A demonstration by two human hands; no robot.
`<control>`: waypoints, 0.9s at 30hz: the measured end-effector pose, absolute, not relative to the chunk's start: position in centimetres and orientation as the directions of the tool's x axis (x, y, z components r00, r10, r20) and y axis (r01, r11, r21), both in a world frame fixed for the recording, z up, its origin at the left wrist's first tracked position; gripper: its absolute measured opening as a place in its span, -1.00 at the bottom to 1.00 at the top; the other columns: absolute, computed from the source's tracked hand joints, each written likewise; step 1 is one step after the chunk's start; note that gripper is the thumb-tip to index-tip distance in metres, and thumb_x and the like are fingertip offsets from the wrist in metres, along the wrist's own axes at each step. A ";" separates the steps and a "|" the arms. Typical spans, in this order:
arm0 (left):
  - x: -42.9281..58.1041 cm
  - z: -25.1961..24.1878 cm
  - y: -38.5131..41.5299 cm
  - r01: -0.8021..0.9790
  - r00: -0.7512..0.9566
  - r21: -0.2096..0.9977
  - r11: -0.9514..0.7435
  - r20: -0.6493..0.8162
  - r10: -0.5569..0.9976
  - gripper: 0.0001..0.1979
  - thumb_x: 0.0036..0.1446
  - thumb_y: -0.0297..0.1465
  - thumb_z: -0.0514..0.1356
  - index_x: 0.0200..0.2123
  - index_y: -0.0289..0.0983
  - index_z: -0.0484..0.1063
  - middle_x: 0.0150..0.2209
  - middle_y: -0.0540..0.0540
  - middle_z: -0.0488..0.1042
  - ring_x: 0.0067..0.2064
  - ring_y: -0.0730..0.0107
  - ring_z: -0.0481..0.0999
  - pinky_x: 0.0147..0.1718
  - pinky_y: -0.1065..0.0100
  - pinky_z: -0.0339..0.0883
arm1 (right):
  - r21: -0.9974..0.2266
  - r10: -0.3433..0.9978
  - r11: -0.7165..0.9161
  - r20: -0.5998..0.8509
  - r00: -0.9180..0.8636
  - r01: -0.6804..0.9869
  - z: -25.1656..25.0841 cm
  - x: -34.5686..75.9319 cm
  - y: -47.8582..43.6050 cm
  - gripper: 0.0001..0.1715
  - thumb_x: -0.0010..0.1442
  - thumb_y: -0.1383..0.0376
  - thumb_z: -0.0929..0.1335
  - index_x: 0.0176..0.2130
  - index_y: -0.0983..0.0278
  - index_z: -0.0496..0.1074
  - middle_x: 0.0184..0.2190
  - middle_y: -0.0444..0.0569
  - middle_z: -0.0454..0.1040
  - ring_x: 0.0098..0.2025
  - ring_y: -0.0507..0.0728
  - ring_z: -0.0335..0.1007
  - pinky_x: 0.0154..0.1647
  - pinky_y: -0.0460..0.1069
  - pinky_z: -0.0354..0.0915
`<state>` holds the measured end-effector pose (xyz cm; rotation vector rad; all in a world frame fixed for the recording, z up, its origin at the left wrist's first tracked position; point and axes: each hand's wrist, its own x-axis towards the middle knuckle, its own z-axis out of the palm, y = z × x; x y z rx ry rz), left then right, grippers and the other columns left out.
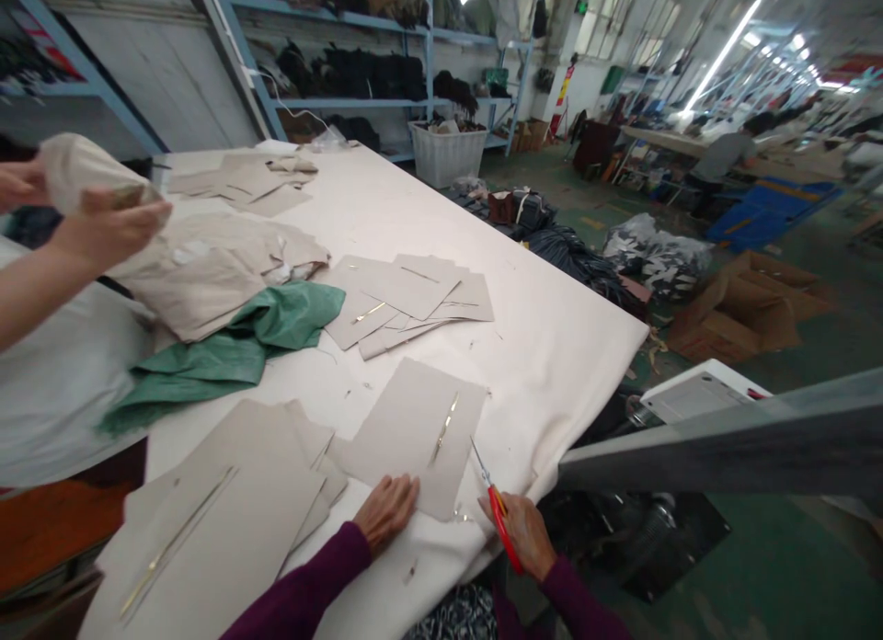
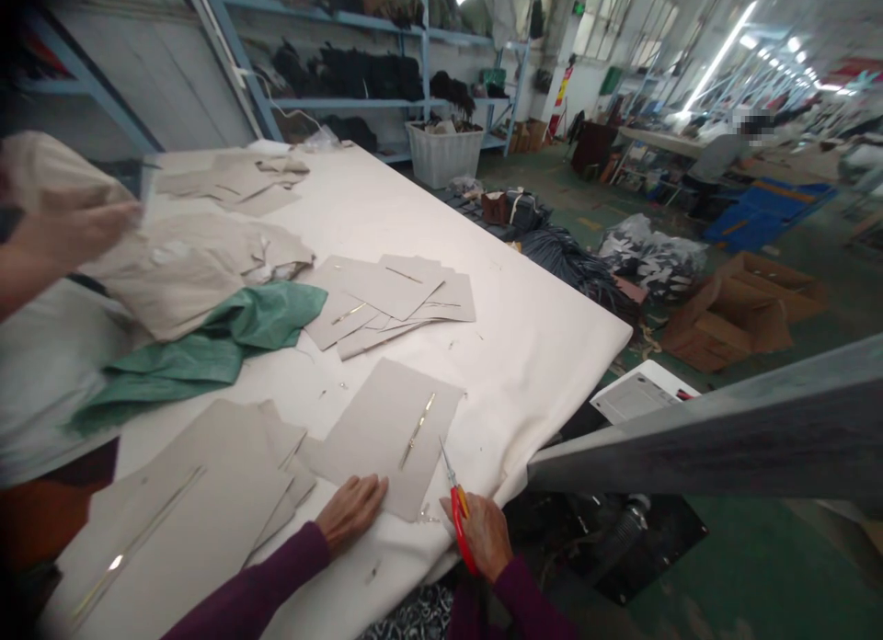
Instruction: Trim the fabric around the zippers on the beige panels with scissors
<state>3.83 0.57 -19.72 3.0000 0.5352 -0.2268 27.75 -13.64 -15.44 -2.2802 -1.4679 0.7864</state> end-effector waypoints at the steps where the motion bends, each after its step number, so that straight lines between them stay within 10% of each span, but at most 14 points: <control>1: 4.1 -19.7 0.5 0.321 0.939 0.053 -0.945 -0.150 0.311 -0.59 0.20 -0.61 -0.17 0.05 -0.45 0.27 -0.16 -0.37 0.43 -0.18 0.12 0.44 -0.20 0.11 0.27 | -0.541 0.907 -0.421 -0.271 0.322 0.728 -15.1 27.7 -13.9 -0.53 0.28 0.08 0.18 -0.49 0.30 0.36 -0.53 0.01 0.48 -0.45 0.12 0.42 -0.45 -0.07 0.04; 7: 6.5 -18.9 0.0 0.401 0.916 0.088 -0.912 -0.049 0.398 -0.56 0.15 -0.68 -0.17 0.02 -0.43 0.30 0.13 -0.46 0.20 0.17 -0.09 0.16 -0.04 -0.04 0.17 | -0.605 0.912 -0.410 -0.254 0.323 0.682 -13.4 27.1 -15.8 -0.44 0.30 0.02 0.10 -0.51 0.28 0.35 -0.57 -0.02 0.47 -0.50 0.09 0.38 -0.48 -0.09 0.06; 16: 10.3 -17.9 -0.4 0.621 0.776 0.269 -0.736 -0.074 0.627 -0.62 0.01 -0.64 -0.01 -0.06 -0.51 0.33 -0.06 -0.47 0.30 -0.03 -0.07 0.28 -0.15 -0.03 0.22 | -0.668 0.916 -0.387 -0.197 0.350 0.635 -11.8 25.5 -18.5 -0.32 0.27 -0.09 0.03 -0.56 0.27 0.31 -0.61 -0.04 0.42 -0.53 0.06 0.33 -0.51 -0.10 0.06; 27: 10.8 -10.6 2.4 0.423 0.272 0.905 0.038 -0.167 0.948 -0.78 0.10 -0.39 0.00 -0.50 -0.32 0.35 -0.55 -0.09 0.37 -0.39 0.26 0.43 -0.38 0.28 0.33 | -0.740 0.939 -0.300 -0.119 0.321 0.602 -9.1 24.2 -18.6 -0.32 0.26 -0.11 0.01 -0.54 0.26 0.28 -0.62 -0.02 0.39 -0.55 0.06 0.25 -0.51 -0.07 0.06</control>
